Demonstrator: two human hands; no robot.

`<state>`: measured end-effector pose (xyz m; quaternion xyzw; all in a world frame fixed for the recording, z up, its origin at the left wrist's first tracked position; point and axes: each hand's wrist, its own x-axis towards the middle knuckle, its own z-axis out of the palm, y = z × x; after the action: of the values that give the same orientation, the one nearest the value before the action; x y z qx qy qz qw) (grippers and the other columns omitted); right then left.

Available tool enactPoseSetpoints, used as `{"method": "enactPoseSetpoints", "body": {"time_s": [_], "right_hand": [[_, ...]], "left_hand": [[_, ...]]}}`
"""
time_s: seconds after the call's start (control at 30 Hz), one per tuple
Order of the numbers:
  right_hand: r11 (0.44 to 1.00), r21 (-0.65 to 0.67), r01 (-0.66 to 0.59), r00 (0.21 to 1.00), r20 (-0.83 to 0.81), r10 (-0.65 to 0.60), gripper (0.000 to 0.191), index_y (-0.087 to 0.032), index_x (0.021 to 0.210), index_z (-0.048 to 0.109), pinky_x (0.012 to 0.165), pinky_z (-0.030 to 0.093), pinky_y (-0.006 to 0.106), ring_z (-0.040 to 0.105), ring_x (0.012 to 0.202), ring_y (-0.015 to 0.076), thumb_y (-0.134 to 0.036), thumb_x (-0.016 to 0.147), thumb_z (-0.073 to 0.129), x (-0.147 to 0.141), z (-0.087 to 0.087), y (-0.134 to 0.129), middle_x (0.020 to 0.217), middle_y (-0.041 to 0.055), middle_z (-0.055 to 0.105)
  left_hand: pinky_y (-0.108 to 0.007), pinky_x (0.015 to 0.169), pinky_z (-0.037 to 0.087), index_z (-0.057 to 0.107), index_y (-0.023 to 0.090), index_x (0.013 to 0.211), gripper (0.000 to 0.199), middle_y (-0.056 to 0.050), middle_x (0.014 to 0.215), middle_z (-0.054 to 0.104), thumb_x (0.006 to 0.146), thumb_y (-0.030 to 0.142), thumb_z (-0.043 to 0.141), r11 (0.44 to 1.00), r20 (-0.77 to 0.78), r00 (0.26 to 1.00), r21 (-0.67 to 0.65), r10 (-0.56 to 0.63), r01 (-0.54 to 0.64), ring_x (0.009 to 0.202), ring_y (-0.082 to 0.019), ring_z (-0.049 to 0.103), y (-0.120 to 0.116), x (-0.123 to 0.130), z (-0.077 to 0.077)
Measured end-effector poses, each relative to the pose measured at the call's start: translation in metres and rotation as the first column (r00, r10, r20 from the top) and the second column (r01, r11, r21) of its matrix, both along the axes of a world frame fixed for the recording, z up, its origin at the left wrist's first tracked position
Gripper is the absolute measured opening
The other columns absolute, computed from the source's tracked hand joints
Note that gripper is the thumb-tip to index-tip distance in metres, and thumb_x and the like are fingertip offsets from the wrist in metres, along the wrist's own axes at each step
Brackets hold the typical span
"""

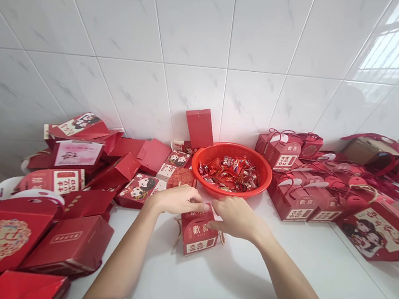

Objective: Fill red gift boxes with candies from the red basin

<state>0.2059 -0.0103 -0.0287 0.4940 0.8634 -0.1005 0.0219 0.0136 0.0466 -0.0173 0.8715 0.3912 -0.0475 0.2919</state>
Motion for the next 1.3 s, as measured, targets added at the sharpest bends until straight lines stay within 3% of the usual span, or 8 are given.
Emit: {"method": "enactPoseSetpoints", "body": {"time_s": [0.1,0.23,0.47,0.63,0.77,0.9,1.1,1.3], "right_hand": [[0.998,-0.04,0.046,0.999,0.015,-0.045,0.034,-0.014,0.096,0.068,0.067,0.044,0.031,0.068,0.09,0.0297,-0.047,0.089,0.064,0.003,-0.007,0.007,0.098,0.0151,0.073],[0.978,-0.207,0.024,1.0,0.0,-0.025,0.048,-0.016,0.098,0.068,0.066,0.045,0.03,0.068,0.085,0.0269,-0.062,0.087,0.059,0.011,-0.018,0.022,0.096,0.0123,0.073],[0.87,-0.493,-0.027,0.935,-0.32,-0.153,0.057,-0.018,0.061,0.054,0.055,0.038,0.024,0.055,0.062,0.0141,-0.072,0.07,0.07,0.029,-0.049,0.042,0.062,-0.0015,0.058],[0.789,-0.602,-0.121,0.679,-0.63,-0.376,0.054,-0.017,0.058,0.052,0.054,0.037,0.023,0.05,0.053,0.0097,-0.064,0.063,0.079,0.054,-0.044,0.024,0.052,-0.0044,0.055],[0.844,-0.512,-0.158,0.393,-0.817,-0.422,0.044,-0.016,0.068,0.058,0.063,0.045,0.027,0.056,0.059,0.0118,-0.056,0.073,0.077,0.072,-0.019,0.001,0.062,-0.0005,0.063],[0.883,-0.448,-0.138,0.276,-0.874,-0.4,0.037,-0.015,0.079,0.062,0.068,0.047,0.029,0.058,0.067,0.0137,-0.049,0.078,0.075,0.077,-0.01,-0.018,0.071,0.0006,0.062],[0.941,-0.339,0.006,0.456,-0.836,-0.304,0.028,-0.017,0.087,0.06,0.065,0.041,0.027,0.05,0.065,0.0125,-0.043,0.083,0.07,0.069,-0.026,-0.039,0.07,-0.0025,0.057],[0.957,-0.276,0.085,0.592,-0.759,-0.271,0.018,-0.019,0.083,0.057,0.063,0.038,0.025,0.043,0.065,0.0116,-0.034,0.085,0.066,0.063,-0.032,-0.06,0.071,-0.0036,0.051]], "left_hand": [[-0.026,0.064,0.04,0.072,0.021,0.087,0.032,-0.003,0.087,0.07,0.075,0.051,0.07,1.0,-0.06,0.998,-0.028,0.011,-0.013,0.084,-0.023,0.062,-0.002,-0.001,-0.001],[-0.027,0.07,0.043,0.07,0.023,0.102,0.044,-0.004,0.102,0.07,0.062,0.038,0.081,1.0,-0.127,0.992,0.002,0.028,-0.027,0.098,-0.027,0.062,-0.003,0.002,-0.005],[-0.029,0.078,0.045,0.069,0.024,0.101,0.036,-0.003,0.106,0.069,0.066,0.032,0.078,0.999,-0.099,0.995,-0.029,-0.023,0.02,0.104,-0.028,0.061,0.0,0.009,-0.009],[-0.032,0.088,0.046,0.07,0.025,0.106,0.041,-0.004,0.115,0.066,0.068,0.037,0.078,1.0,0.004,1.0,-0.023,0.007,-0.007,0.114,-0.03,0.057,0.002,0.021,-0.015],[-0.033,0.092,0.046,0.068,0.024,0.104,0.033,-0.004,0.113,0.066,0.074,0.036,0.074,0.999,0.118,0.993,-0.047,-0.021,0.027,0.113,-0.029,0.058,-0.003,0.04,-0.026],[-0.036,0.096,0.046,0.064,0.027,0.117,0.035,-0.004,0.118,0.063,0.087,0.043,0.062,0.999,0.221,0.975,-0.039,0.01,-0.002,0.114,-0.028,0.057,-0.019,0.06,-0.041],[-0.04,0.094,0.05,0.066,0.027,0.118,0.045,-0.007,0.11,0.062,0.095,0.059,0.045,1.0,0.282,0.96,-0.002,0.001,-0.001,0.108,-0.028,0.06,-0.035,0.069,-0.043],[-0.041,0.106,0.046,0.066,0.024,0.124,0.046,-0.009,0.135,0.06,0.083,0.045,0.07,0.997,0.432,0.898,-0.036,0.076,-0.066,0.121,-0.029,0.059,-0.03,0.063,-0.033]]}}
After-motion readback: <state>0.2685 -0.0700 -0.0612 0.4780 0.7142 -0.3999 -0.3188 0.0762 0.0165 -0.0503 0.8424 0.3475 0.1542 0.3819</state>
